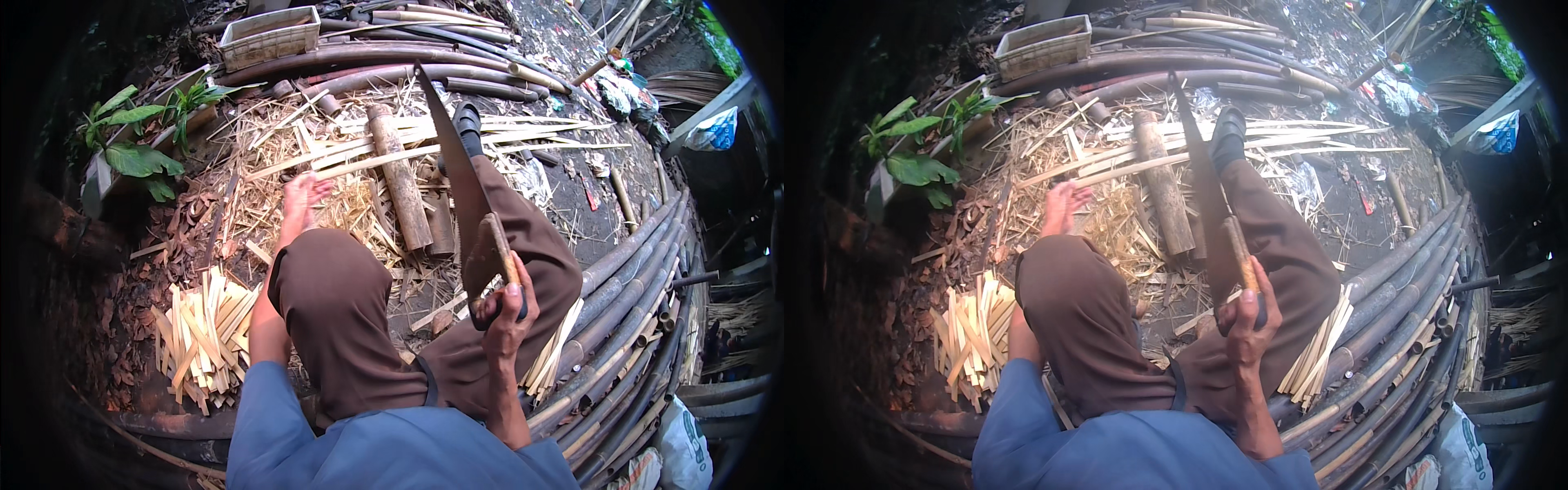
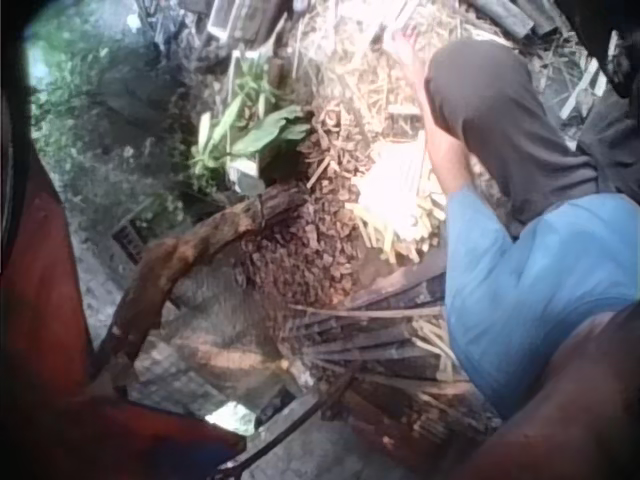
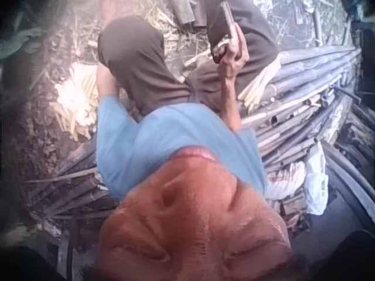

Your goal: The person sits on the ground and uses a machete to split bamboo strips into smaller pieces. They repeatedly position the bamboo on a wooden block, strike it with the machete, and gather the resulting pieces into a pile.

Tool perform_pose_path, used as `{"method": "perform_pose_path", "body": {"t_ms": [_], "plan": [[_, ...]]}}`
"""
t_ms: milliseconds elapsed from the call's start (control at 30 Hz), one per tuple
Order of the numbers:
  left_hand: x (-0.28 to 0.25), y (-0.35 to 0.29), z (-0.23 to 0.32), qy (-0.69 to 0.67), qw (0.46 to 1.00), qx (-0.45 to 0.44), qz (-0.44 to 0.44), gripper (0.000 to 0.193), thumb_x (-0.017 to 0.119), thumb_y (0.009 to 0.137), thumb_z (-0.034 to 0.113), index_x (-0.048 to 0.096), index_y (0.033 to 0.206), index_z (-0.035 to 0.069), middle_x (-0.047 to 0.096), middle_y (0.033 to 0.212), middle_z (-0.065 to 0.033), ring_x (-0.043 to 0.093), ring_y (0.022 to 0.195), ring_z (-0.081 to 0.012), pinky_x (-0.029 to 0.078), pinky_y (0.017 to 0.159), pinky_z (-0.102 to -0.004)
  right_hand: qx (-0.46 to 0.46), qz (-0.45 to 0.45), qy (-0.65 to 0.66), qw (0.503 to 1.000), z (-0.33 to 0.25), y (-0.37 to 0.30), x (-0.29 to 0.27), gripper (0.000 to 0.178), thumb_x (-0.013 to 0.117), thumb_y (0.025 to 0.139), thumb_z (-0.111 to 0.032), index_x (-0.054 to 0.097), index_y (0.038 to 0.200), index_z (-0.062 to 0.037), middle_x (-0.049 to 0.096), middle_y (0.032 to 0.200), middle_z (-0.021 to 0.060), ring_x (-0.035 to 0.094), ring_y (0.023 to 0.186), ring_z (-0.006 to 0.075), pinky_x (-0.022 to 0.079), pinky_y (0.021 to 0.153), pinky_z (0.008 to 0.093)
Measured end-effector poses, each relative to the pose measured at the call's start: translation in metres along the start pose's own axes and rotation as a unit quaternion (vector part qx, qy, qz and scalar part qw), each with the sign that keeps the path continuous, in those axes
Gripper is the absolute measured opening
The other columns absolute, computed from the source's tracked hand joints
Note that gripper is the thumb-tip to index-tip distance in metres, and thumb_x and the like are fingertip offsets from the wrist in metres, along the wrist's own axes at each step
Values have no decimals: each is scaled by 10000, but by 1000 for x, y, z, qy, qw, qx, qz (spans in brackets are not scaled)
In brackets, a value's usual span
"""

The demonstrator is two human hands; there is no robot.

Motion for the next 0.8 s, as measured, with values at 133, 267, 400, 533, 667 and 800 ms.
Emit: {"method": "perform_pose_path", "body": {"t_ms": [133, 267, 400, 533, 667, 800], "plan": [[-111, -11, 90, -1, 997, 44, -66, 250, 585, 1002, 207, 595, 1110, -18, 705, 1021, -186, 723, 900, -243, 611, 796, -353, -2, 28, 39, 999, -1, 3, -19, 496, 455, 994, -216, 460, 1412, 52, 379, 597, -54, 365, 476, 28, 312, 418, 211], [-256, -39, 121, 14, 999, 25, 29, 265, 626, 986, 242, 598, 1118, 15, 703, 972, -124, 701, 860, -215, 599, 807, -361, 7, 34, 42, 999, 9, 5, -14, 520, 461, 992, -241, 451, 1415, 62, 393, 605, -43, 367, 471, 33, 322, 411, 218], [-324, -65, 93, -49, 993, 55, 93, 257, 597, 1003, 234, 592, 1142, 18, 694, 1004, -135, 699, 895, -223, 594, 816, -352, 31, 10, 33, 999, 25, 12, 14, 535, 476, 992, -279, 459, 1409, 56, 401, 603, -28, 383, 468, 54, 359, 426, 231], [-250, -83, 90, 68, 965, 242, 68, 400, 541, 1025, 298, 449, 1273, -2, 600, 1179, -164, 652, 1090, -276, 539, 925, -379, 57, 25, 8, 998, 49, 17, 12, 528, 506, 988, -381, 498, 1414, -68, 358, 601, -30, 366, 485, 74, 354, 437, 249], [-266, -145, 40, 114, 916, 262, 282, 185, 618, 979, 250, 575, 966, 70, 648, 814, -51, 634, 645, -130, 511, 575, -267, 64, -19, -13, 998, 58, 13, 22, 505, 518, 986, -374, 541, 1388, -69, 358, 594, -34, 352, 473, 64, 316, 427, 239], [-170, -186, -50, 575, 798, 158, 85, 309, 694, 876, 260, 585, 1104, 83, 617, 1065, -123, 618, 911, -251, 488, 790, -461, 46, -15, -74, 996, 61, 17, 16, 562, 500, 980, -401, 532, 1378, -6, 370, 589, -22, 358, 485, 67, 305, 438, 232]]}}
Point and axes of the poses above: each hand's wrist, its own y-axis towards the middle knuckle, its own x-axis out of the palm, z = x × y, the point moved 10 cm from there along y, towards the middle knuckle
